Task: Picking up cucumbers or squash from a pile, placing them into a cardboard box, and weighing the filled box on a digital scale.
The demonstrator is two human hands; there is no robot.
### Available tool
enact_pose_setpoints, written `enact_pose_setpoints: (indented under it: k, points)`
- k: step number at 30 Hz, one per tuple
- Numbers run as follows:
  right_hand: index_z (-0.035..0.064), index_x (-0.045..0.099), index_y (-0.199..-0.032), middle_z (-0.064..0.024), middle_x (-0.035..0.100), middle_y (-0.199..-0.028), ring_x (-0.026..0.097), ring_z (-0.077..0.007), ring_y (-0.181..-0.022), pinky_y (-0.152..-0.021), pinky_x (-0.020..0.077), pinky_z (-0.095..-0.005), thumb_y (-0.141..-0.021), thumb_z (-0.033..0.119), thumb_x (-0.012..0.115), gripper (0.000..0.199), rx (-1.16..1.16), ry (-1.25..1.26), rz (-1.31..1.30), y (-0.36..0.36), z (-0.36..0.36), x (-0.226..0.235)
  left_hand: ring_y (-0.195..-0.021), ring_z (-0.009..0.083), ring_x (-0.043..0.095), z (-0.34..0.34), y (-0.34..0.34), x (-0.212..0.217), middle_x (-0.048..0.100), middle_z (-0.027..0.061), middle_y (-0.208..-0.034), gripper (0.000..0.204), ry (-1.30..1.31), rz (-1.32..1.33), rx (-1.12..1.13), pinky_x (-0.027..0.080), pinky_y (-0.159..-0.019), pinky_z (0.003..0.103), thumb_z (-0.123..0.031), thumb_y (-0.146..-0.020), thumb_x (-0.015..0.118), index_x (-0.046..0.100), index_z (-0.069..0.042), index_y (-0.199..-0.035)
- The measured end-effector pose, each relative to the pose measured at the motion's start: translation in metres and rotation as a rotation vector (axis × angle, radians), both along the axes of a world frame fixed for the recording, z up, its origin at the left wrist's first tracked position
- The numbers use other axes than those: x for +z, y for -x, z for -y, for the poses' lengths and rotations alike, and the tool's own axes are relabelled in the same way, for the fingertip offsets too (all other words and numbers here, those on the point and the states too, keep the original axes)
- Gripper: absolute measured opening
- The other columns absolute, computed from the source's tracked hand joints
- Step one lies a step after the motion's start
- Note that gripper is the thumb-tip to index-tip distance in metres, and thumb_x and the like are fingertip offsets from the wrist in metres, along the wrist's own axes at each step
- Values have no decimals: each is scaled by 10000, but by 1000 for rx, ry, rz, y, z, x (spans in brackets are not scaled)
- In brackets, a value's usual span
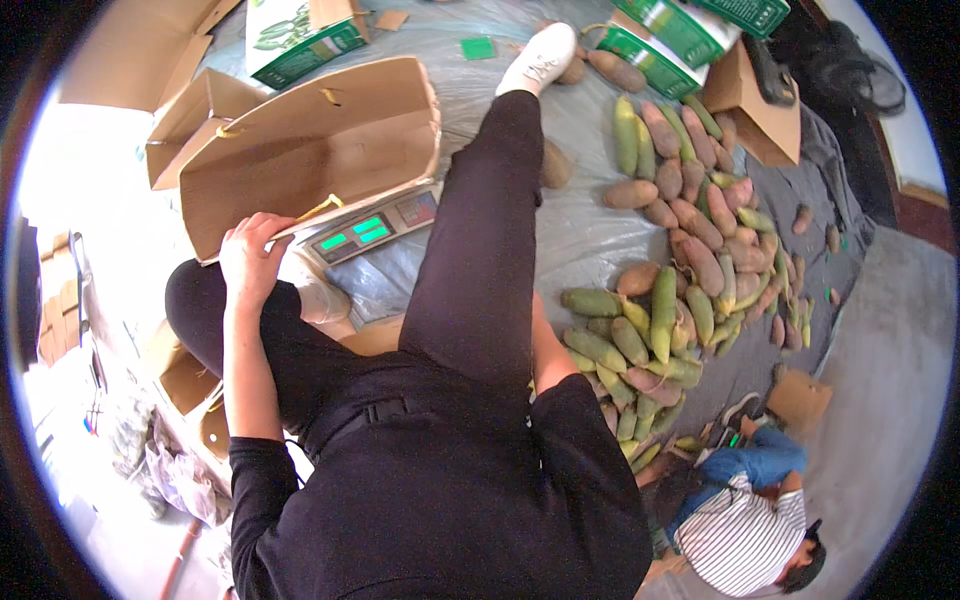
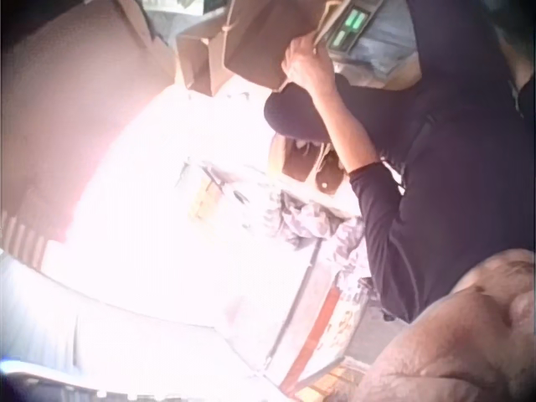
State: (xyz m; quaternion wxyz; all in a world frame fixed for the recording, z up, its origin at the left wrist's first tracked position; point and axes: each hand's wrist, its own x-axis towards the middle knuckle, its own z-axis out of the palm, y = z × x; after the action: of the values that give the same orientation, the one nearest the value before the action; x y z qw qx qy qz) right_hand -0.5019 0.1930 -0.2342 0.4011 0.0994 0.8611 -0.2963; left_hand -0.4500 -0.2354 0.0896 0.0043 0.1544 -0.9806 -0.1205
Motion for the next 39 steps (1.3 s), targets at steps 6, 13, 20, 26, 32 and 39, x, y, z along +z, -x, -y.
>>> enact_pose_setpoints:
  k: [6,13,20,26,32,39]
  points:
    - [15,553,-1106,-165,652,-983,626,-291,-904,-798,485,-378,-820,137,629,320,-133,-45,20,28,37,8,-901,230,617,4,-1,-3,657,25,-893,196,9,-12,2,449,-798,372,-130,-724,680,703,-122,-918]
    - [7,535,-1119,-156,649,-982,625,-272,-895,-793,486,-365,-816,112,638,337,-282,-17,37,38,43,-6,-903,195,609,3,-4,-2,628,6,-861,210,0,47,31,451,-813,356,-100,-715,664,704,-144,-916]
    - [-2,516,-1132,-147,646,-980,624,-253,-887,-789,487,-353,-811,88,646,358,-466,127,40,33,20,-2,-917,213,606,1,-2,2,615,24,-860,185,-75,111,10,480,-810,364,-129,-763,640,695,-138,-939]
    - [-9,501,-1144,-140,643,-979,623,-237,-880,-786,488,-342,-807,67,653,377,-545,283,-139,44,-9,58,-863,254,613,5,-4,1,613,54,-818,145,-85,43,-25,494,-777,379,-158,-786,628,700,-107,-902]
    - [4,497,-1088,-92,588,-1027,563,-164,-909,-811,460,-304,-716,-18,730,438,-297,451,-631,122,0,183,-878,256,619,8,-5,-2,627,58,-840,145,-84,45,4,498,-775,381,-152,-786,618,696,-114,-901]
    - [-27,381,-1320,-120,478,-1298,481,-230,-1195,-1035,368,-370,-749,-83,673,644,-100,857,-933,179,90,361,-868,260,629,12,1,-1,639,51,-854,151,-87,43,34,502,-753,384,-179,-782,622,694,-118,-899]
